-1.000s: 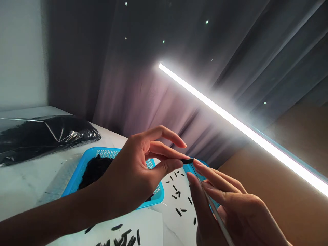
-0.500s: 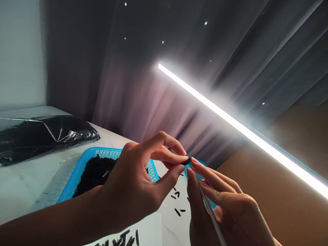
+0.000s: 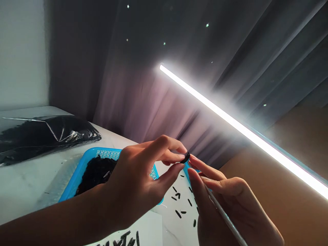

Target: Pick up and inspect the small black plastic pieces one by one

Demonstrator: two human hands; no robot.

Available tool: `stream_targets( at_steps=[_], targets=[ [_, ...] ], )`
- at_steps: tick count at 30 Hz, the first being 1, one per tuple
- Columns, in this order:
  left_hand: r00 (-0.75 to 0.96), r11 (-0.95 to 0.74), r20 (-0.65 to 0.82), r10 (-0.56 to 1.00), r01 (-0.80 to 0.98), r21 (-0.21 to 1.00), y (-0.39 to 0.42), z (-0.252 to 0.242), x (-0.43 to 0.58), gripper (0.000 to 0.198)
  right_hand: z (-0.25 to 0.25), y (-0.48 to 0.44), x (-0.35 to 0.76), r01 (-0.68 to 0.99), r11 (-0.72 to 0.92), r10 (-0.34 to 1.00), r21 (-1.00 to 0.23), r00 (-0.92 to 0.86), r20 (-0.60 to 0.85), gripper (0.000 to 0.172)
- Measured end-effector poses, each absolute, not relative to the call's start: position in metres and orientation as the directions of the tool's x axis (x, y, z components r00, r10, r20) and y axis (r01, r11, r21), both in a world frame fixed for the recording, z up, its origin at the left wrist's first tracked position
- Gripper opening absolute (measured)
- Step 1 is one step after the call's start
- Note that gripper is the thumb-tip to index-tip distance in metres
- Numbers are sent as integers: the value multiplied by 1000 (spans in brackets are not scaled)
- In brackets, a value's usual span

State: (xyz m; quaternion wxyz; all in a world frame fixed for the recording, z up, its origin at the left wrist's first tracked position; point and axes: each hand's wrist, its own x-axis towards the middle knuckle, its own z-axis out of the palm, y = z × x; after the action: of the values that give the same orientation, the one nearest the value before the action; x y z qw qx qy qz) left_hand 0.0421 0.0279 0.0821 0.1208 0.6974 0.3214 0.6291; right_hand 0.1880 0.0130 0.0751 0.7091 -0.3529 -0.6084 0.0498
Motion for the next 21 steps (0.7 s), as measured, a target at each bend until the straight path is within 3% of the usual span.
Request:
stream_targets(
  at_steps=[4,9,21],
  targets=[
    [-35,-645,674,738,257,720,28,86,40,8,76,13,187,321,716,547,-620,293,784,29],
    [13,-513,513,858,83,855,31,94,34,16,79,12,187,347,707,540,-616,297,787,30],
    [83,-393,397,914,-66,917,34,96,31,21,78,8,188,476,721,453,-504,227,862,29]
  ],
)
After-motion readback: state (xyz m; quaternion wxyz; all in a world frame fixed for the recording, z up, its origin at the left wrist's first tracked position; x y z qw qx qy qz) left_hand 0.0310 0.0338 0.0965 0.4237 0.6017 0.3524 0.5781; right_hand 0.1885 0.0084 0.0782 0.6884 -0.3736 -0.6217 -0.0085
